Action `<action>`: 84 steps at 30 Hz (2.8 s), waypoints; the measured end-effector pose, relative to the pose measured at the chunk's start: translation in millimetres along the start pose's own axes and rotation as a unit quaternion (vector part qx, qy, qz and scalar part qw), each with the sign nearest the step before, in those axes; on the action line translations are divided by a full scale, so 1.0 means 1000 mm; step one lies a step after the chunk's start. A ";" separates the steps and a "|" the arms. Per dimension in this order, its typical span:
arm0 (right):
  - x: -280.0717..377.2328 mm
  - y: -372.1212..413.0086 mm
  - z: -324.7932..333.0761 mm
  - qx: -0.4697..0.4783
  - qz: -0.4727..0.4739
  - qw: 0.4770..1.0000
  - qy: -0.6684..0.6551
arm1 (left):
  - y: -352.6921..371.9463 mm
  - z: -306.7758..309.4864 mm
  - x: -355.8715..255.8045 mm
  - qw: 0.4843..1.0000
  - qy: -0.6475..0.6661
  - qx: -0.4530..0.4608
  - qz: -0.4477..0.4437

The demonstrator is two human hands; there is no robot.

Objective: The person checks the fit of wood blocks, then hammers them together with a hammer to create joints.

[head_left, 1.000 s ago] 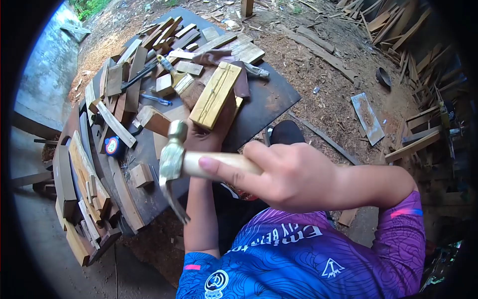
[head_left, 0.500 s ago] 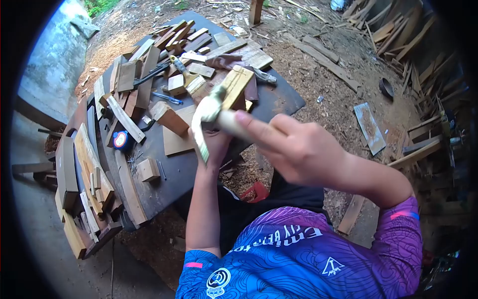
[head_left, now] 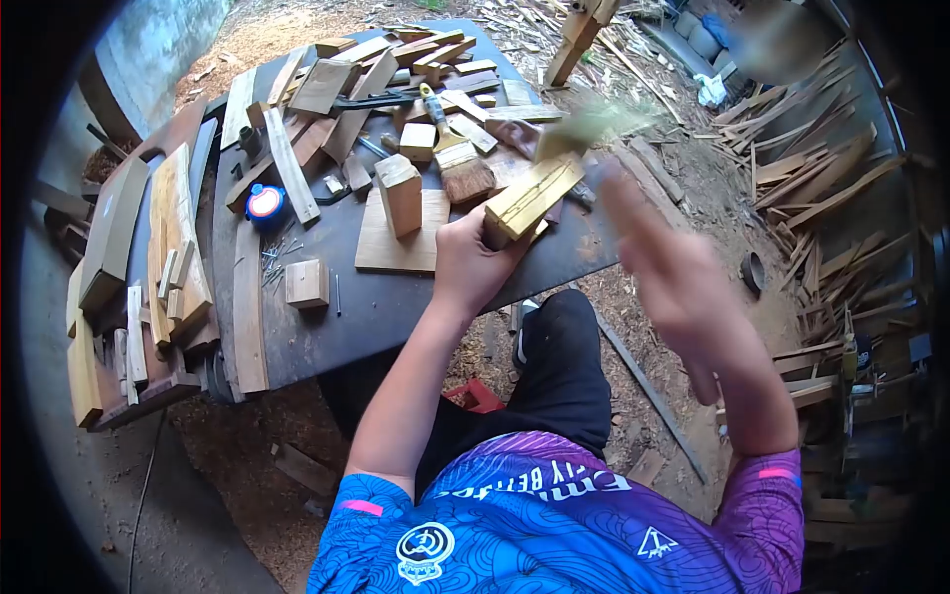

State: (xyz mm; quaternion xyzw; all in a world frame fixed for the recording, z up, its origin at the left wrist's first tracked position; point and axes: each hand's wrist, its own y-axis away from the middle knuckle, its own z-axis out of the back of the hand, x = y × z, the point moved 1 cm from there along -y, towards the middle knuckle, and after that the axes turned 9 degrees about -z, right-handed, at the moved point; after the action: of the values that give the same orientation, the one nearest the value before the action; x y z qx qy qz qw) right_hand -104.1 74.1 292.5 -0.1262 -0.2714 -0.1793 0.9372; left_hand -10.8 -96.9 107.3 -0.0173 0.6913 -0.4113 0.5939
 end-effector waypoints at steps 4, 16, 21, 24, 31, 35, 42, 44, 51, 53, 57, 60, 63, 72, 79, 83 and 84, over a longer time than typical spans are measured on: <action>0.018 0.004 0.013 0.007 -0.048 0.999 0.000 | 0.000 0.000 0.001 1.000 0.012 -0.002 -0.026; 0.003 0.011 0.001 0.013 -0.168 0.977 -0.128 | -0.002 -0.002 0.006 0.999 -0.010 -0.002 -0.038; 0.019 0.027 0.010 -0.146 -0.014 0.976 -0.160 | 0.001 -0.003 0.006 0.999 -0.015 -0.009 -0.030; -0.003 0.010 -0.009 0.033 -0.050 0.998 0.007 | 0.000 -0.001 -0.002 0.999 -0.032 0.004 -0.011; 0.016 0.016 0.013 -0.042 -0.102 0.982 -0.151 | 0.002 -0.002 -0.001 1.000 -0.013 0.007 -0.020; -0.020 0.009 -0.013 -0.013 0.003 0.998 -0.057 | 0.000 0.001 -0.005 0.999 -0.032 0.025 0.011; -0.014 0.003 0.010 0.007 -0.116 0.990 -0.083 | -0.002 0.001 -0.003 0.999 -0.033 0.033 -0.015; -0.033 -0.003 0.004 -0.006 -0.101 0.991 -0.083 | -0.001 0.001 -0.001 0.998 -0.038 0.042 -0.012; -0.050 -0.005 0.021 0.045 -0.136 0.970 -0.194 | -0.002 0.006 -0.004 0.998 0.041 -0.002 -0.045; -0.054 -0.028 0.021 0.005 -0.123 0.982 -0.145 | 0.001 0.005 0.002 0.998 0.025 -0.001 -0.052; -0.100 -0.113 0.003 -0.056 0.126 0.986 0.099 | 0.003 0.007 -0.001 0.998 0.042 -0.001 -0.038; -0.111 -0.161 -0.021 0.059 0.097 0.979 0.172 | 0.005 0.011 -0.008 0.999 0.010 0.017 -0.041; -0.116 -0.186 -0.053 0.052 0.134 0.965 0.218 | 0.004 0.016 -0.019 0.999 -0.008 0.037 -0.029; -0.127 -0.210 -0.073 0.086 0.156 0.970 0.164 | 0.014 0.010 -0.018 0.989 -0.051 0.047 -0.130; -0.122 -0.175 -0.039 0.135 0.110 0.982 -0.076 | 0.017 0.004 -0.022 0.982 -0.068 0.059 -0.163; -0.091 -0.128 -0.008 0.210 0.238 0.947 -0.046 | 0.012 0.007 -0.021 0.981 -0.061 0.059 -0.177; -0.081 -0.114 -0.011 0.210 0.235 0.949 -0.003 | 0.012 0.007 -0.021 0.981 -0.062 0.061 -0.174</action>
State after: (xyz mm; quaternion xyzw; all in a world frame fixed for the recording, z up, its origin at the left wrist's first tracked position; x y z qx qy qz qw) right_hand -209.3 -11.3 254.0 0.0123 -0.2687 0.1074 0.9571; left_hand 6.6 -82.4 117.4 -0.1260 0.6131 -0.5480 0.5549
